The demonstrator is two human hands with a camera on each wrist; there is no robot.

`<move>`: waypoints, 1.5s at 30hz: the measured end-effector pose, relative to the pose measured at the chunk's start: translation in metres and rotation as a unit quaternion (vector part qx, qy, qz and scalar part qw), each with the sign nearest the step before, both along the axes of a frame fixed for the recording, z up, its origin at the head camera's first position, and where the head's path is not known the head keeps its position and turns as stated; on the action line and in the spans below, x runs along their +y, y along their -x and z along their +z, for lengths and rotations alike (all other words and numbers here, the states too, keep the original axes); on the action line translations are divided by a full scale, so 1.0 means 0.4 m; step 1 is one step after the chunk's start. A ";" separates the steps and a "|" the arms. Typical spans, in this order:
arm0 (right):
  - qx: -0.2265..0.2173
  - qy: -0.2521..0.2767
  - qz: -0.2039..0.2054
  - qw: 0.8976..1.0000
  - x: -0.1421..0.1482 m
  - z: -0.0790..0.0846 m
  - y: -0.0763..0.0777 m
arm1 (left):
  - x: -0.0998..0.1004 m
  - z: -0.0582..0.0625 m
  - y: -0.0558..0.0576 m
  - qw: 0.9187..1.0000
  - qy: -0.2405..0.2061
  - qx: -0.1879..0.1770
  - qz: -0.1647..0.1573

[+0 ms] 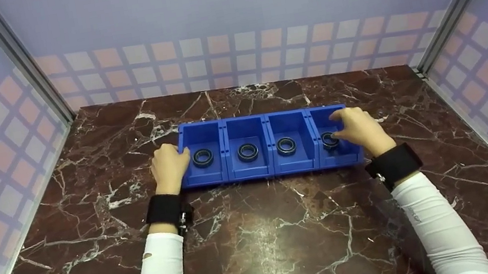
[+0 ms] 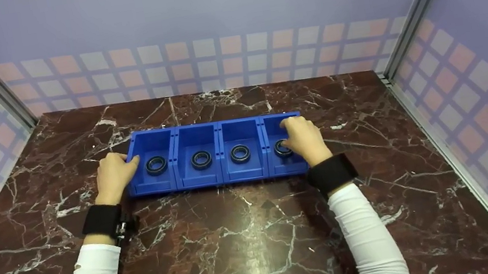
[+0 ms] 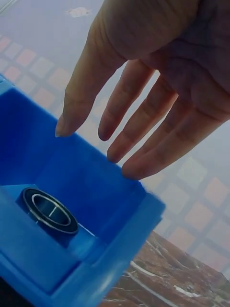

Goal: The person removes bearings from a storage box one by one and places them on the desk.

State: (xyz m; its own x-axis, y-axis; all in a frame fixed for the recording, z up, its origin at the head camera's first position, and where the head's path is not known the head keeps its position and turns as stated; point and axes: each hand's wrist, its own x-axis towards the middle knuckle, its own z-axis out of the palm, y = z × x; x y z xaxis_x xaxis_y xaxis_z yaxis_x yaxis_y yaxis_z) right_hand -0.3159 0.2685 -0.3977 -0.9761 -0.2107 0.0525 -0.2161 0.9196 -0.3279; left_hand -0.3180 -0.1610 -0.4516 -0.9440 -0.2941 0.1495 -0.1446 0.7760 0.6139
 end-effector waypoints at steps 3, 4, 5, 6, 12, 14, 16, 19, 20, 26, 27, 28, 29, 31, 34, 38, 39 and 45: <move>-0.005 -0.006 0.006 1.000 -0.008 -0.010 0.005 | -0.001 -0.001 -0.001 1.000 0.005 0.002 0.002; -0.009 -0.009 0.007 1.000 -0.011 -0.013 0.006 | -0.001 -0.002 -0.001 1.000 0.006 0.003 0.003; -0.013 -0.012 0.008 1.000 -0.012 -0.017 0.009 | -0.002 -0.002 -0.001 1.000 0.007 0.004 0.003; -0.018 -0.015 0.010 1.000 -0.014 -0.021 0.011 | -0.002 -0.002 -0.001 1.000 0.008 0.004 0.003; -0.037 -0.036 0.023 0.998 -0.019 -0.044 0.027 | -0.002 -0.001 -0.001 1.000 0.002 0.000 0.002; -0.043 -0.039 0.021 0.998 -0.022 -0.051 0.031 | -0.002 0.000 0.000 1.000 0.001 -0.002 0.002; -0.048 -0.042 0.021 0.998 -0.024 -0.058 0.033 | -0.001 0.001 0.001 1.000 0.002 -0.004 0.001; -0.049 -0.049 0.025 0.997 -0.027 -0.068 0.036 | 0.000 0.001 0.002 1.000 0.005 -0.007 -0.002; -0.047 -0.052 0.028 0.997 -0.028 -0.071 0.037 | 0.000 0.001 0.002 1.000 0.006 -0.007 -0.003; -0.038 -0.067 0.034 0.996 -0.035 -0.083 0.049 | -0.002 0.000 0.001 1.000 0.002 -0.005 -0.003; -0.038 -0.069 0.033 0.996 -0.036 -0.083 0.050 | -0.002 0.000 0.001 1.000 0.001 -0.005 -0.004; -0.039 -0.070 0.032 0.996 -0.037 -0.084 0.052 | -0.002 0.000 0.001 1.000 0.001 -0.004 -0.004; -0.038 -0.071 0.031 0.996 -0.037 -0.085 0.053 | -0.002 0.000 0.001 1.000 0.001 -0.005 -0.005; -0.037 -0.071 0.032 0.996 -0.037 -0.087 0.056 | -0.002 -0.001 0.001 1.000 0.000 -0.006 -0.004; -0.037 -0.072 0.035 0.996 -0.037 -0.091 0.061 | -0.004 -0.001 0.000 1.000 0.002 -0.007 -0.003; -0.052 -0.072 0.039 0.995 -0.037 -0.095 0.068 | -0.003 0.000 -0.001 1.000 0.003 -0.005 -0.002; -0.057 -0.071 0.040 0.995 -0.037 -0.095 0.070 | -0.002 0.000 -0.001 1.000 0.003 -0.005 -0.001; -0.076 -0.069 0.049 0.994 -0.035 -0.097 0.080 | 0.000 0.000 0.001 1.000 0.004 -0.001 0.000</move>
State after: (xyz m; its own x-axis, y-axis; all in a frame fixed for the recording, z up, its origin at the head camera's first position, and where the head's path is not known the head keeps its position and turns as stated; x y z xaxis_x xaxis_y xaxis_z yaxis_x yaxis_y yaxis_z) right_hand -0.3480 0.2544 -0.4364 -0.9451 -0.3000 -0.1297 -0.2645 0.9352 -0.2354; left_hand -0.3184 -0.1609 -0.4515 -0.9445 -0.2920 0.1507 -0.1445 0.7809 0.6077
